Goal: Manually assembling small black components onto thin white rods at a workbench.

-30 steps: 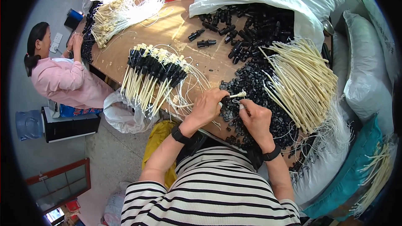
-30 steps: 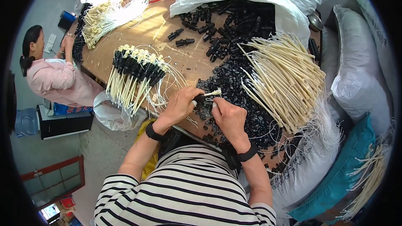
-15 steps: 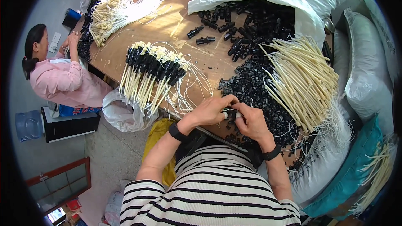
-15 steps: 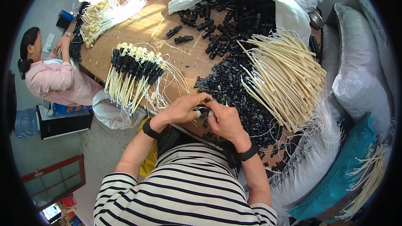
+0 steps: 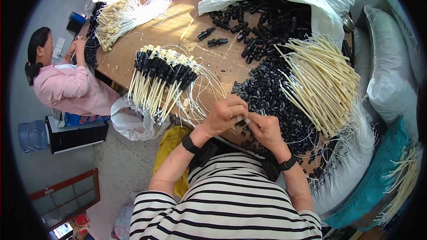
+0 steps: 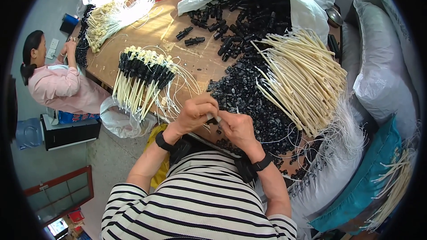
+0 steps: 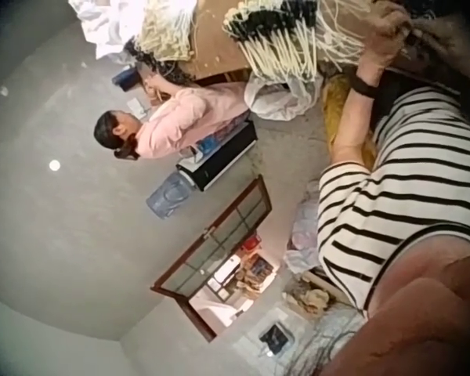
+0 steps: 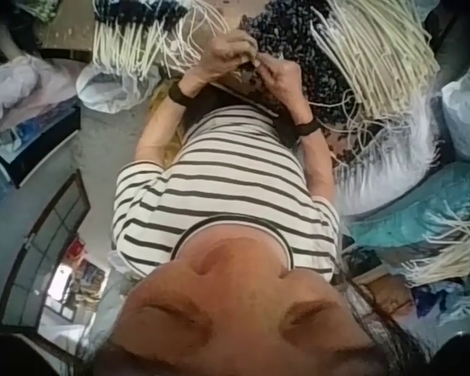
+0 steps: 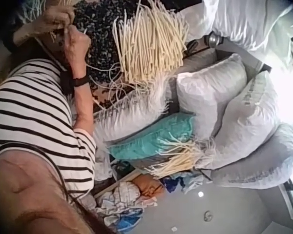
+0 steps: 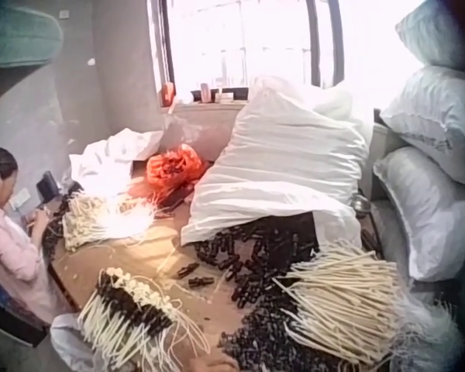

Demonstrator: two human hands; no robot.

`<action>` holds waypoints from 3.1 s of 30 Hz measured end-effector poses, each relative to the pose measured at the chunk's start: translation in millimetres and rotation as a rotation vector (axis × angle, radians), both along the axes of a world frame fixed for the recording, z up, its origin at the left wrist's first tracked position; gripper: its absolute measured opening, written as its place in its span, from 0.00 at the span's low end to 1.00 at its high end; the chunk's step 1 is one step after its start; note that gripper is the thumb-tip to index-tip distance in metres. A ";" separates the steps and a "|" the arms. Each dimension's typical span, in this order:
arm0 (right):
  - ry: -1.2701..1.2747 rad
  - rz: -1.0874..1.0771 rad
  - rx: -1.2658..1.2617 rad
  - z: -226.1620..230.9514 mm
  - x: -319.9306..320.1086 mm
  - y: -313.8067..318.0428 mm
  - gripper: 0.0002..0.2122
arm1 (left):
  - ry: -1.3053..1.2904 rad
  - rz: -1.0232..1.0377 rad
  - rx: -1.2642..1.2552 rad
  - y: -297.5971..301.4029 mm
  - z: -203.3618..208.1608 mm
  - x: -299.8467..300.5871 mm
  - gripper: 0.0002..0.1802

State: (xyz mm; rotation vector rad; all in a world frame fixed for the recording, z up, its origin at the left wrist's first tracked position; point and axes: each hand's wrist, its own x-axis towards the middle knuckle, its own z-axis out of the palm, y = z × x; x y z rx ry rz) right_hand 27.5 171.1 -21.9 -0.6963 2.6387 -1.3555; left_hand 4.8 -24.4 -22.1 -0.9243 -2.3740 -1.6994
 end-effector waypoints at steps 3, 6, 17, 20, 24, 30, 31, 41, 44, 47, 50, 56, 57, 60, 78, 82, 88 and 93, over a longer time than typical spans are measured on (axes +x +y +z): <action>-0.144 -0.263 -0.134 -2.5 4.9 -2.7 0.06 | 0.187 0.290 -0.195 -9.9 -10.2 -9.3 0.14; -0.237 -0.340 -0.169 -6.3 2.2 6.9 0.05 | 0.071 0.558 -0.622 -51.8 -30.8 -13.6 0.16; -0.433 -0.411 -0.287 -6.6 -3.4 7.2 0.05 | 0.013 0.331 -0.396 -15.9 -33.8 -37.0 0.17; -0.455 -0.437 -0.300 -10.0 -4.4 10.3 0.05 | -0.416 0.453 -0.204 -17.6 -22.2 -30.3 0.10; -0.395 -0.442 -0.258 -12.2 -11.3 -0.4 0.05 | -0.542 0.232 0.162 21.5 1.1 -6.8 0.08; 0.135 -0.431 0.041 -4.5 -5.7 -8.2 0.04 | 0.010 0.337 -0.195 34.8 6.9 0.1 0.11; 0.139 -0.432 0.043 -7.0 -4.6 -8.5 0.04 | 0.013 0.335 -0.193 36.3 10.0 0.7 0.11; 0.322 -0.368 -0.013 -0.7 2.2 -11.3 0.05 | -0.308 0.378 -0.093 25.8 4.3 1.2 0.10; 0.187 -0.381 -0.060 0.4 1.3 -7.6 0.04 | -0.449 0.362 -0.026 24.5 3.4 1.8 0.10; 0.049 -0.426 0.002 -1.8 0.1 -5.5 0.04 | -0.103 0.355 -0.160 28.1 5.2 4.0 0.11; -0.070 -0.407 -0.060 -3.7 -1.5 -4.8 0.05 | 0.027 0.400 -0.196 34.8 4.9 7.7 0.12; -0.394 -0.370 -0.382 0.6 -3.2 -2.7 0.05 | -0.019 0.402 -0.208 35.1 0.5 5.0 0.12; -0.311 -0.364 -0.345 0.7 -3.0 -4.3 0.05 | -0.097 0.382 -0.131 34.9 -3.5 3.6 0.11; -0.178 -0.350 -0.263 -2.8 -1.3 -4.3 0.04 | -0.181 0.359 -0.063 32.9 -5.3 2.0 0.10; -0.918 -0.197 -1.331 12.6 -4.6 26.1 0.08 | -0.176 0.019 -0.168 27.3 9.9 0.7 0.21; -0.401 -0.202 -0.499 24.4 -3.9 24.5 0.13 | -0.284 0.050 -0.188 18.3 2.8 -5.5 0.18; 0.500 -0.008 0.337 18.5 -1.5 18.5 0.24 | -0.390 0.209 -0.343 18.2 11.4 -0.6 0.16; 0.522 0.069 0.354 14.5 -5.3 20.4 0.19 | -0.312 0.270 -0.428 17.0 11.2 3.2 0.15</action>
